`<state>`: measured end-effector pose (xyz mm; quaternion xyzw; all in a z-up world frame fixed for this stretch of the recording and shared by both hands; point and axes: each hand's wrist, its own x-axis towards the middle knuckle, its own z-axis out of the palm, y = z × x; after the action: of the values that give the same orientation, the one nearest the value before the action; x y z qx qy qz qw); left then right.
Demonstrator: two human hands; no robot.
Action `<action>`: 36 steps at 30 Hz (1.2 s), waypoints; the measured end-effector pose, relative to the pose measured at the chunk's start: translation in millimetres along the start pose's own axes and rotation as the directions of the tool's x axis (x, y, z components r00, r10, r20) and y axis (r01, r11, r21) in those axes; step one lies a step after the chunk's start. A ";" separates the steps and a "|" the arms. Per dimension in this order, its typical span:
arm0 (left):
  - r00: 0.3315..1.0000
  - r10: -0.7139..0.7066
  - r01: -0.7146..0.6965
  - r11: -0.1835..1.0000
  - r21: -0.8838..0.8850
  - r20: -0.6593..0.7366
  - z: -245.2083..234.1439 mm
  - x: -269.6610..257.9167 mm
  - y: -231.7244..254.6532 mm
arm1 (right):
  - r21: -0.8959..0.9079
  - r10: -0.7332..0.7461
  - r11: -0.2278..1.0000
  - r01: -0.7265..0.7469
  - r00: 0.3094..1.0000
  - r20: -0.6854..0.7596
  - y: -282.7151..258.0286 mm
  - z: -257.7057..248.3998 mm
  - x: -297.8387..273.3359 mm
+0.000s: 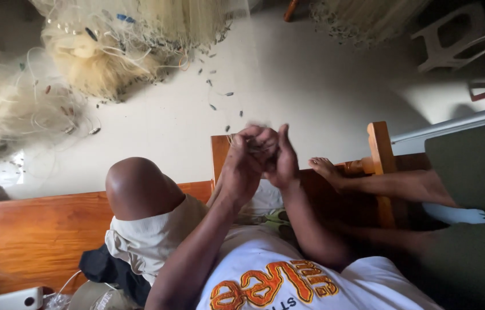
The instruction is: Repairing a fishing net by cutting and manipulating the mesh with scissors and a small tool.
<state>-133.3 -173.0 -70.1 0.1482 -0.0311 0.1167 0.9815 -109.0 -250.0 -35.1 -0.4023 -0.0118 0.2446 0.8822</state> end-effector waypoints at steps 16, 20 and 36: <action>0.950 0.112 -0.139 0.987 -0.075 -0.290 -34.1 31.4 49.3 | -0.206 -0.472 0.880 0.427 0.830 -0.297 -45.9 -73.4 7.5; 0.950 0.092 -0.114 0.992 -0.056 -0.299 -41.7 22.5 50.6 | -0.240 -0.480 0.875 0.420 0.815 -0.326 -50.4 -77.1 11.5; 0.887 -0.225 0.100 0.946 0.309 0.403 4.2 143.5 118.3 | -0.175 -0.435 0.895 0.410 0.889 -0.142 -67.2 -50.0 -12.5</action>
<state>-22.3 -32.8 -18.8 0.3095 -0.2187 0.0005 0.9254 -80.7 -328.1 -18.7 -0.4714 -0.0375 0.0081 0.8811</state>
